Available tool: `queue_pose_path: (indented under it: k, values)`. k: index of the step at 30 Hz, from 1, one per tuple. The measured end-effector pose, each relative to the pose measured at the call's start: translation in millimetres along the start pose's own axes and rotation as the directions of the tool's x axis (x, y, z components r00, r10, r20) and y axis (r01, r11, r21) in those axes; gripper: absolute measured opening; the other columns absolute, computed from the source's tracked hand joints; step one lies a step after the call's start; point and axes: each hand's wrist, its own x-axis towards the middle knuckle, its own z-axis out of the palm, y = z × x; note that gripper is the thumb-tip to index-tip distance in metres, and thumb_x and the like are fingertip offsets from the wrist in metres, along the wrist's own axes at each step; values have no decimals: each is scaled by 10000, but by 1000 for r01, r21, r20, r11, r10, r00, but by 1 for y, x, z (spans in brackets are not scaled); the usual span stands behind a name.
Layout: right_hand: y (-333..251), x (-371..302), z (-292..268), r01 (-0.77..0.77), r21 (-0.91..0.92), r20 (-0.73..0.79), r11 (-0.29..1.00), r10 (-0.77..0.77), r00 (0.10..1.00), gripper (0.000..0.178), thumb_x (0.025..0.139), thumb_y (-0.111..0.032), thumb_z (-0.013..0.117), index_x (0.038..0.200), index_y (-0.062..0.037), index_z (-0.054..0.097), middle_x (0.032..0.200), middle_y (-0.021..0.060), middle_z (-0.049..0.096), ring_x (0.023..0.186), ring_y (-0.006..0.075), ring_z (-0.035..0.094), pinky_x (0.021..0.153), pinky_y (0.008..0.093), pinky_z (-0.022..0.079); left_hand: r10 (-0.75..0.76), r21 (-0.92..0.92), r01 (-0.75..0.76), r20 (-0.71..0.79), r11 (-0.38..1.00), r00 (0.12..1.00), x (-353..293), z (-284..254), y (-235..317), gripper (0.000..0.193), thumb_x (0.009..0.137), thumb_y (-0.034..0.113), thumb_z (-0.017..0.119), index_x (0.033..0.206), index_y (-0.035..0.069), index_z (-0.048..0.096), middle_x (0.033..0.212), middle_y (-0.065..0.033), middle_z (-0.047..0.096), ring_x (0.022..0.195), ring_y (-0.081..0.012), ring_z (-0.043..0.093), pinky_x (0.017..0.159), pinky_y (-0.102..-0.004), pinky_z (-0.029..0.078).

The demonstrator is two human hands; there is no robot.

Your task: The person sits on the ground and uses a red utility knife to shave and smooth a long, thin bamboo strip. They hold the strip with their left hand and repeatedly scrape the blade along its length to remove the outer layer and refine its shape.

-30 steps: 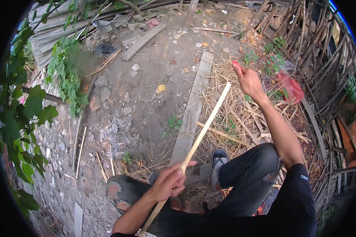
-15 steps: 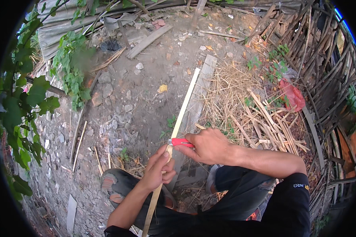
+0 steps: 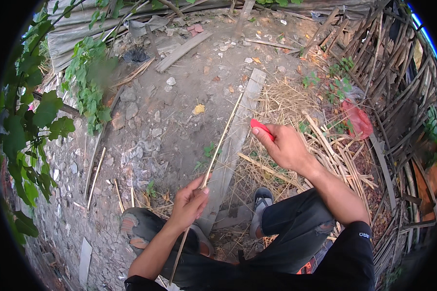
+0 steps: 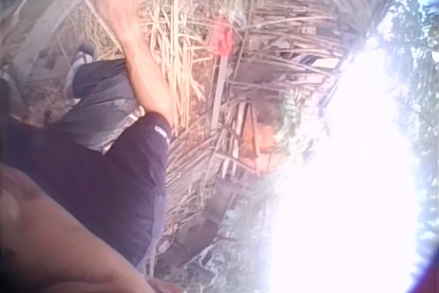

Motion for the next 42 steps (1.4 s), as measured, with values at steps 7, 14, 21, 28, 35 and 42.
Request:
queue_pose_path:
  k: [7,14,21,28,35,42]
  values:
    - [-52,-16,57,186,-42,452,982,-147,880,587,1015,-542,488,966,-6,724,754,258,686,763,450,690,740,551,537,63,41,-60,-86,997,994,4,1,-3,541,1015,122,629,1519,48,445,643,88,456,514,-5,382,462,-204,305]
    - [90,80,4,-302,28,-147,953,303,942,742,1016,-629,439,713,20,631,580,199,593,615,310,648,689,483,518,149,201,-150,19,968,989,-10,-4,-13,468,1021,98,601,1469,13,500,573,57,442,444,-19,373,410,-209,303]
    - [48,43,17,-53,157,-67,986,64,996,680,1023,-575,483,715,16,619,529,127,490,520,243,518,575,429,442,38,-120,-29,74,992,997,3,-14,4,481,1111,301,337,1478,6,433,601,-45,513,399,-75,399,385,-226,345]
    - [-45,-1,53,219,51,365,974,-223,904,579,1018,-529,493,849,-20,711,661,242,646,719,460,667,682,516,528,116,-193,-114,-2,975,993,12,-5,6,511,1124,387,258,1516,81,376,577,-40,430,329,-102,345,344,-242,332]
    - [-47,2,69,265,-67,468,962,-205,860,576,999,-557,508,945,-27,727,747,243,689,760,431,697,707,536,539,67,-170,-87,-120,982,991,15,-2,-6,507,1125,373,301,1533,79,360,600,0,388,360,-90,350,354,-237,322]
    - [-4,48,67,11,-103,172,995,7,985,674,1018,-605,452,852,-4,708,705,234,677,688,408,698,707,528,557,53,56,-49,-71,997,996,7,0,-8,526,1118,390,332,1538,77,389,595,7,396,387,-83,387,379,-231,340]
